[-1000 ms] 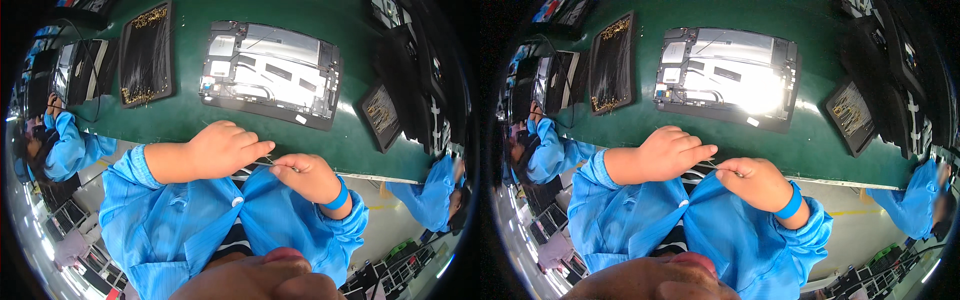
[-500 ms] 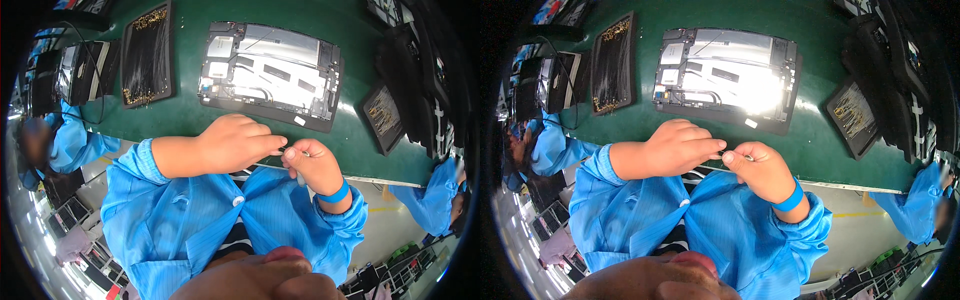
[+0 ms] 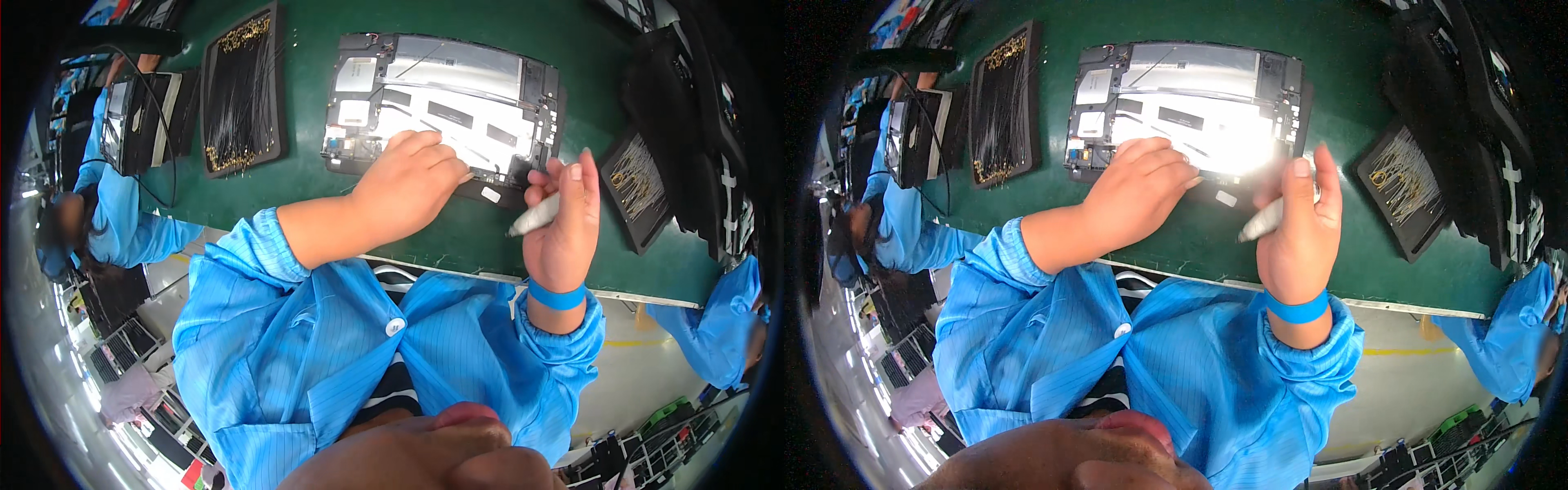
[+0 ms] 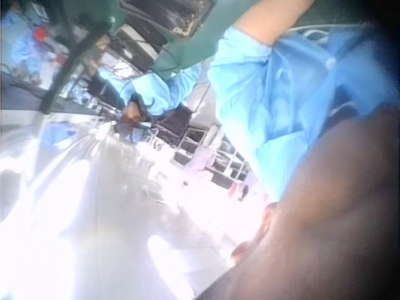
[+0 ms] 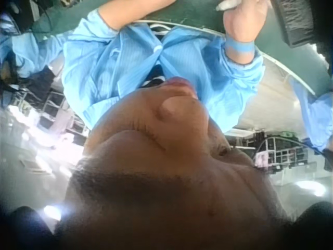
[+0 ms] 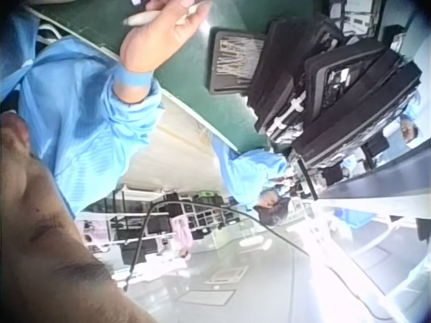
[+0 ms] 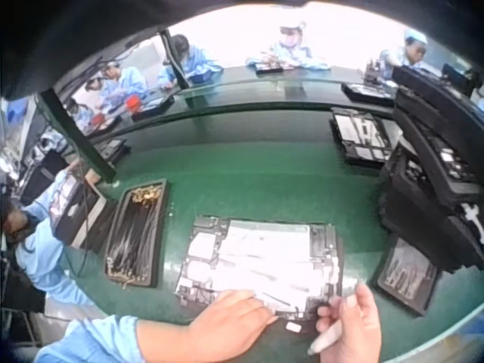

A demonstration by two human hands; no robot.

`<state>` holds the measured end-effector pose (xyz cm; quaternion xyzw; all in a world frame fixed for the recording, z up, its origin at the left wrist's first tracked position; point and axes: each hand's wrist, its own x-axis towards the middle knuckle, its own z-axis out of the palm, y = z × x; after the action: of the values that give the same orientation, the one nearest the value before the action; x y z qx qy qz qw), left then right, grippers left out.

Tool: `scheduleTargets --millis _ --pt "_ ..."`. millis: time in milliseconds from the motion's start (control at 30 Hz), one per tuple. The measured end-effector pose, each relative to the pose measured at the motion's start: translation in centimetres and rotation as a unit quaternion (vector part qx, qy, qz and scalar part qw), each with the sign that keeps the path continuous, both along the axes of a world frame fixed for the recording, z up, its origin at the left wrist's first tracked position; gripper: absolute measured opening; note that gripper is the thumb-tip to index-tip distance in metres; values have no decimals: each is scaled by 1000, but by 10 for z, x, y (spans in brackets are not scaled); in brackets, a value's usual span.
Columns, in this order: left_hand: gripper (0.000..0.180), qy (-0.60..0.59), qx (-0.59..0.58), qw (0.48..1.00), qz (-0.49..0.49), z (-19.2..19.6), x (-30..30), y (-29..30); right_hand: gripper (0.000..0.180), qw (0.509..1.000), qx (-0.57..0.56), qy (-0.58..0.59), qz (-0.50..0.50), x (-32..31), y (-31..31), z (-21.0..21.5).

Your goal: Assembling or repairing tablet screen assemblies and internal components at a factory workbench.

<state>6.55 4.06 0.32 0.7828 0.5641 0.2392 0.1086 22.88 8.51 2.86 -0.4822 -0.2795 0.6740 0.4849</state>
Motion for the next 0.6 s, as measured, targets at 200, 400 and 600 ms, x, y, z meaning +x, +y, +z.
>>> scheduleTargets --millis 200,400,600 --pt "11 4 14 1000 -1 -6 3 3 43 964 160 -203 -68 -13 -3 -26" --pt "11 16 24 1000 -1 -7 4 3 39 929 258 -258 -59 -15 -6 -41" --pt "9 -30 1 1000 2 -1 4 5 37 941 240 -236 -45 -16 -5 -44"
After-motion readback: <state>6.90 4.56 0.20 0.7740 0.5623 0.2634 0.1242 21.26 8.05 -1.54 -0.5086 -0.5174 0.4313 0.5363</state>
